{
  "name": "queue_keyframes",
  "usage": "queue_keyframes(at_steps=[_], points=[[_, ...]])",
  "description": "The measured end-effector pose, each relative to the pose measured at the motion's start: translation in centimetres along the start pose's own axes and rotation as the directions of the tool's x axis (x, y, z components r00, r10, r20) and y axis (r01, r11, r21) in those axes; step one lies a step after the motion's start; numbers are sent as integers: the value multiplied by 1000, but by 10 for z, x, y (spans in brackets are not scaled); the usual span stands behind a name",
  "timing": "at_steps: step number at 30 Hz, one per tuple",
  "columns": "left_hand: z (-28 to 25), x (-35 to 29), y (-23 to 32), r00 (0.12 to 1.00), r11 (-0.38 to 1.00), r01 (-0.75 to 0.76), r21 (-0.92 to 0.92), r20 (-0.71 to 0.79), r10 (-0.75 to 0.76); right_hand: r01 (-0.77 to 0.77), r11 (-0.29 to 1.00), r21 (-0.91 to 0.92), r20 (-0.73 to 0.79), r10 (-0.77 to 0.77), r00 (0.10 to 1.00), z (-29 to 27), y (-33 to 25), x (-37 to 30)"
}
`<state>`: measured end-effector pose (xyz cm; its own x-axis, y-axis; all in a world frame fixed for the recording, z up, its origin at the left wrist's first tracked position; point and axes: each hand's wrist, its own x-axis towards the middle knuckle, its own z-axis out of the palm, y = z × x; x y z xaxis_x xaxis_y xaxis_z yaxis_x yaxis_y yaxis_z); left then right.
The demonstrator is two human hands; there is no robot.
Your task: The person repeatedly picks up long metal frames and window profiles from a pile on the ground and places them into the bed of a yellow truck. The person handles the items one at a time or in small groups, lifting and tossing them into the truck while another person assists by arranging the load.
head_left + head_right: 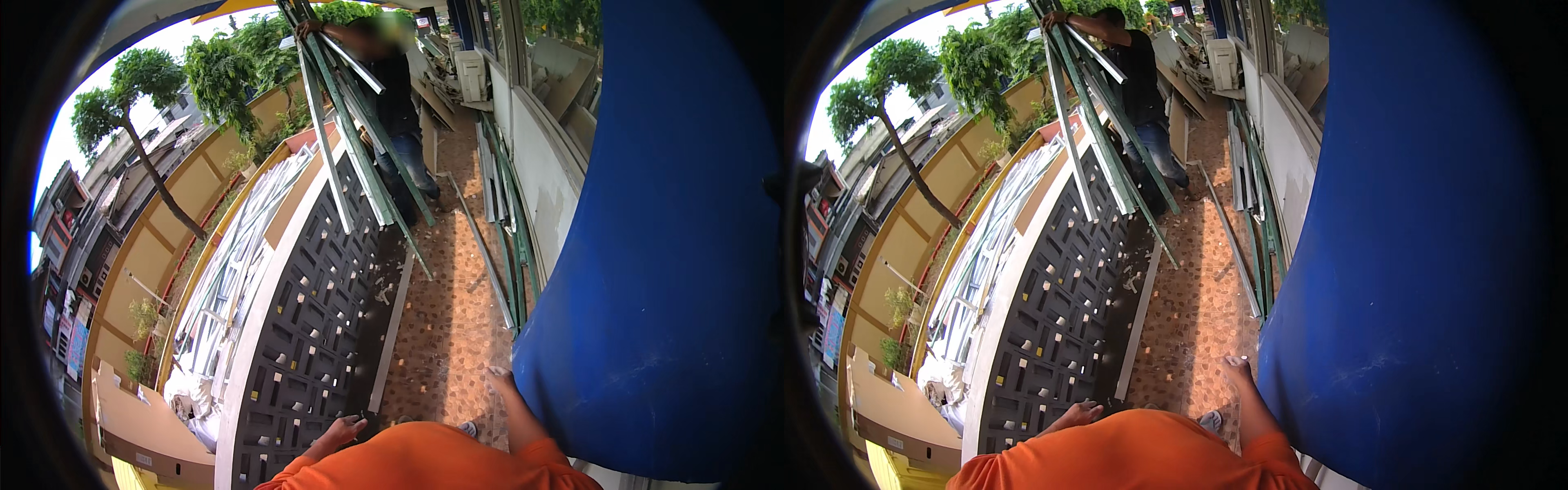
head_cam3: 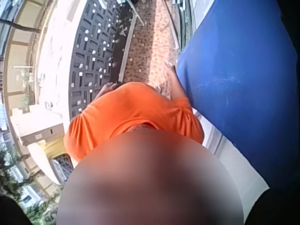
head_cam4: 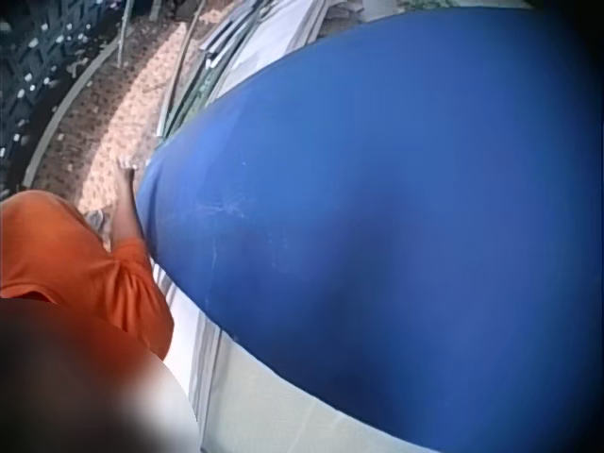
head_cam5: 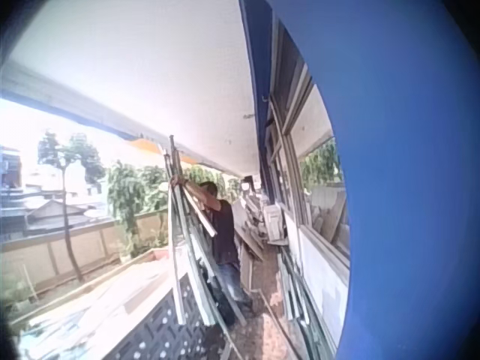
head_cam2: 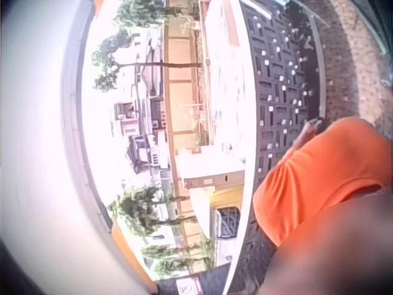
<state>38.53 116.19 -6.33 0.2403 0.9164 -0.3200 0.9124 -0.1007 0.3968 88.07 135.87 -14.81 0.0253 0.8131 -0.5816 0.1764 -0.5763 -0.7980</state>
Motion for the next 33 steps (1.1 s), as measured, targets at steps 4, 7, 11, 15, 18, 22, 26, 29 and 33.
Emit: queue_keyframes(at_steps=[4, 7, 11, 15, 18, 22, 26, 29, 33], points=[[3, 5, 8, 922, 888, 382, -254, 168, -349, -32, 997, 69, -15, 33, 999, 7, 24, 4], [1, 6, 22, 861, 794, 507, -337, 163, -481, -102, 993, 53, 10, 102, 995, 7, 31, -4], [2, 7, 33, 861, 764, 508, -398, 196, -470, -147, 983, 109, 97, 137, 986, 2, 25, -22], [8, 15, 35, 911, 840, 412, -352, 174, -374, -107, 991, 79, 59, 102, 993, 2, 20, -25], [5, 20, 43, 914, 853, 405, -329, 136, -381, -104, 988, 114, 86, 95, 992, 5, 24, -14], [-13, 21, 64, 857, 771, 514, -377, 175, -485, -114, 989, 89, 100, 106, 989, 11, 29, 6], [-18, 16, 68, 847, 775, 530, -343, 188, -497, -100, 990, 102, 170, 82, 982, 19, 26, 15], [1, 6, 52, 830, 773, 557, -303, 209, -517, -91, 993, 72, 187, 76, 979, 26, 18, 14], [36, -13, 25, 868, 818, 492, -296, 232, -438, -110, 994, 18, 182, 105, 978, 32, 9, 9]])
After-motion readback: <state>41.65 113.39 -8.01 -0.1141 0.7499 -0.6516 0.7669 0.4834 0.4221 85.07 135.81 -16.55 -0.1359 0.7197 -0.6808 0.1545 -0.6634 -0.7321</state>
